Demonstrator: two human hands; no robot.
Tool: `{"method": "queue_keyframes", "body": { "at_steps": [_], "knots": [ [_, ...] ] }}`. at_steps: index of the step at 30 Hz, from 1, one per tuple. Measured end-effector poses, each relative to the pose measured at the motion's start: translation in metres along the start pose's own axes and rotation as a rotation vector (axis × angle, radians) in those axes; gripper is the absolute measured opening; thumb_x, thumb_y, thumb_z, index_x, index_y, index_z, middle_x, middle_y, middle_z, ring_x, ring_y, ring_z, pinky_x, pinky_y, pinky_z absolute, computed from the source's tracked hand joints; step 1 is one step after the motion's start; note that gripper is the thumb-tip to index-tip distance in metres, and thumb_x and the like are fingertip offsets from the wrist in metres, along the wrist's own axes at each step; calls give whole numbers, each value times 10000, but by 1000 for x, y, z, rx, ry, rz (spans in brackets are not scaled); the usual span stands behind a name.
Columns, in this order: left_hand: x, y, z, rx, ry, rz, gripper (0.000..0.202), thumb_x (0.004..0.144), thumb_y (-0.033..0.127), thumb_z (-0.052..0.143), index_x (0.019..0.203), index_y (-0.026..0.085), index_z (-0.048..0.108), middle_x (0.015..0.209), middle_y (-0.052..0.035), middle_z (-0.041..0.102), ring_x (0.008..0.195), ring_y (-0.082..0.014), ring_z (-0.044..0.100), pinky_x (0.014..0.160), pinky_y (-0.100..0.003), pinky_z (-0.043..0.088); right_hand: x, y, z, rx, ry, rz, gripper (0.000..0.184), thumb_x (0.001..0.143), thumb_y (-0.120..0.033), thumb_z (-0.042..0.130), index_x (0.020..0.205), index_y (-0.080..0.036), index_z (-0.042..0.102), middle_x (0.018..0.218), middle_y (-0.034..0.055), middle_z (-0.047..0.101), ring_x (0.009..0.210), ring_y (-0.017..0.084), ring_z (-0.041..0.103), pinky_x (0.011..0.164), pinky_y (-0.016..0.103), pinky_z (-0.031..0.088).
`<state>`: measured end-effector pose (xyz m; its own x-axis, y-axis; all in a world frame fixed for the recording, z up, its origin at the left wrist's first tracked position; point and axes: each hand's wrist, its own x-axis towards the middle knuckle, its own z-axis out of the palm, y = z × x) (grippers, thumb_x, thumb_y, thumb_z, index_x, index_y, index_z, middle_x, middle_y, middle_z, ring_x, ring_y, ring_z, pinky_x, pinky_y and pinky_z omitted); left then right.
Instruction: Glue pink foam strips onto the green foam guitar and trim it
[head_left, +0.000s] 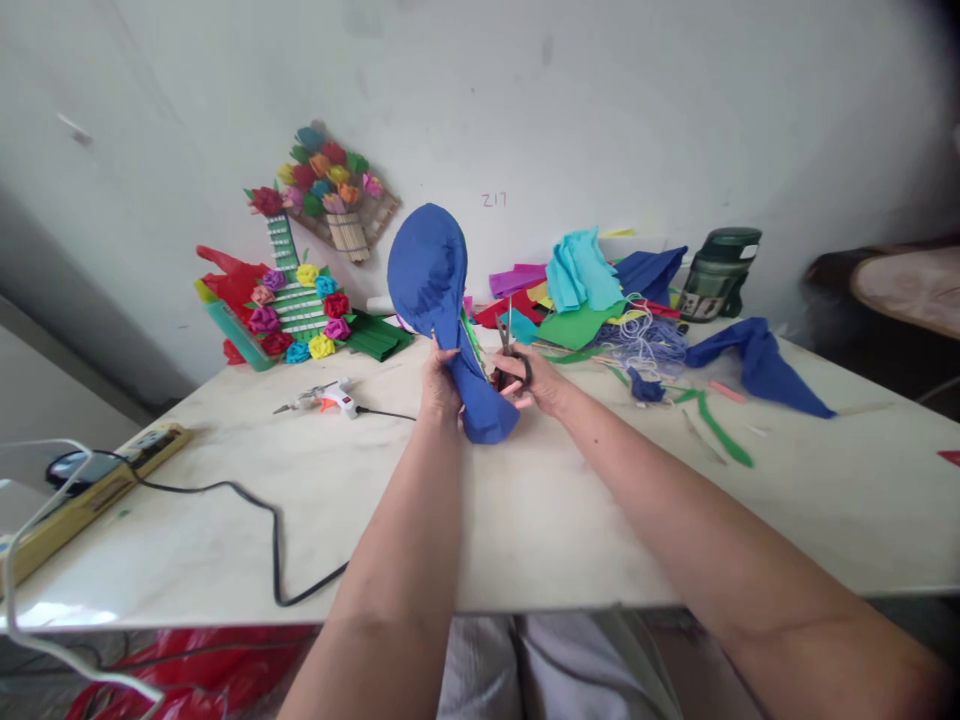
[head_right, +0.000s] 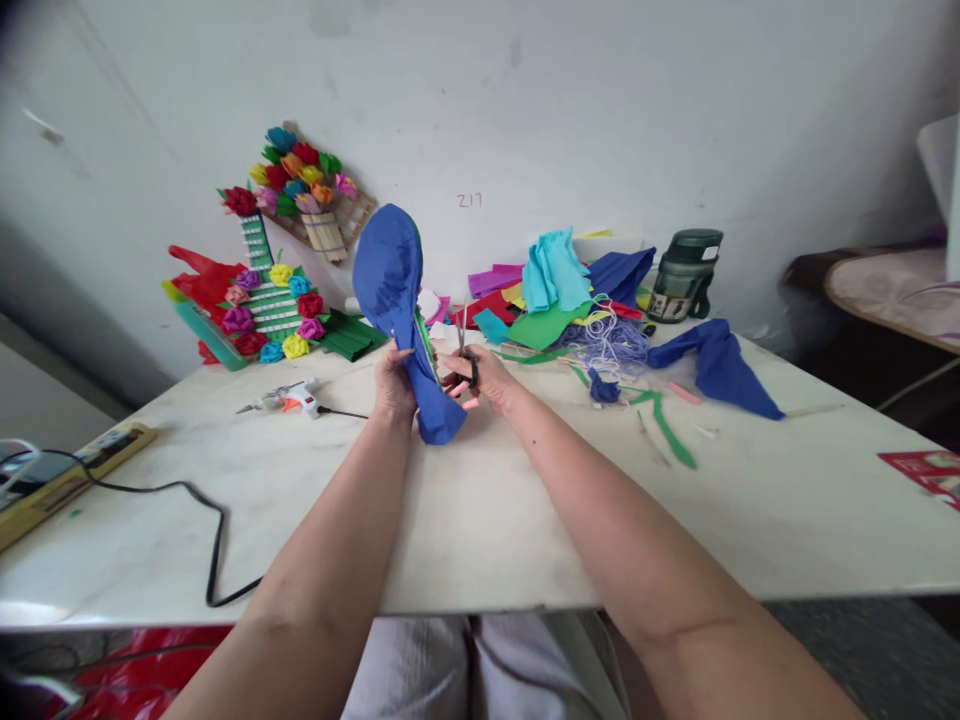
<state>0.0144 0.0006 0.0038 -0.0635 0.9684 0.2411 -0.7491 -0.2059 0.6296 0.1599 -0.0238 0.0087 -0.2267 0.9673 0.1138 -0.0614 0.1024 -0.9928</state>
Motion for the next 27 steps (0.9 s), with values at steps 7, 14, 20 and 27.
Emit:
{"method": "queue_keyframes", "body": {
  "at_steps": [7, 14, 20, 27],
  "knots": [
    [-7, -1, 7, 188, -26, -94, 628, 584, 150, 529, 1206, 239, 516, 715, 17, 642, 473, -136, 552, 525, -266, 495, 9, -13, -14, -46, 181, -151, 500, 510, -466, 819, 809, -202, 517, 486, -74, 543, 404, 86, 504, 393, 199, 400],
    [-8, -3, 10, 178, 17, -82, 590, 590, 128, 519, 1170, 232, 535, 684, 25, 640, 478, -131, 569, 525, -237, 498, 17, -4, -11, -120, 231, -198, 500, 485, -450, 814, 816, -202, 532, 550, -57, 575, 478, 126, 577, 424, 219, 405],
    [-7, -4, 11, 305, -99, -224, 458, 570, 164, 537, 1022, 152, 609, 655, -21, 641, 454, -149, 557, 442, -243, 457, 16, -7, 1, 164, 389, -154, 486, 484, -426, 769, 800, -214, 467, 585, -76, 536, 526, 110, 557, 503, 237, 414],
    [-8, -3, 14, 411, -145, -393, 476, 554, 138, 548, 1024, 148, 628, 614, -36, 648, 430, -175, 549, 427, -286, 468, 13, -2, 3, 185, 525, -65, 412, 495, -365, 708, 806, -215, 482, 606, -78, 501, 580, 107, 489, 535, 238, 390]
  ]
}}
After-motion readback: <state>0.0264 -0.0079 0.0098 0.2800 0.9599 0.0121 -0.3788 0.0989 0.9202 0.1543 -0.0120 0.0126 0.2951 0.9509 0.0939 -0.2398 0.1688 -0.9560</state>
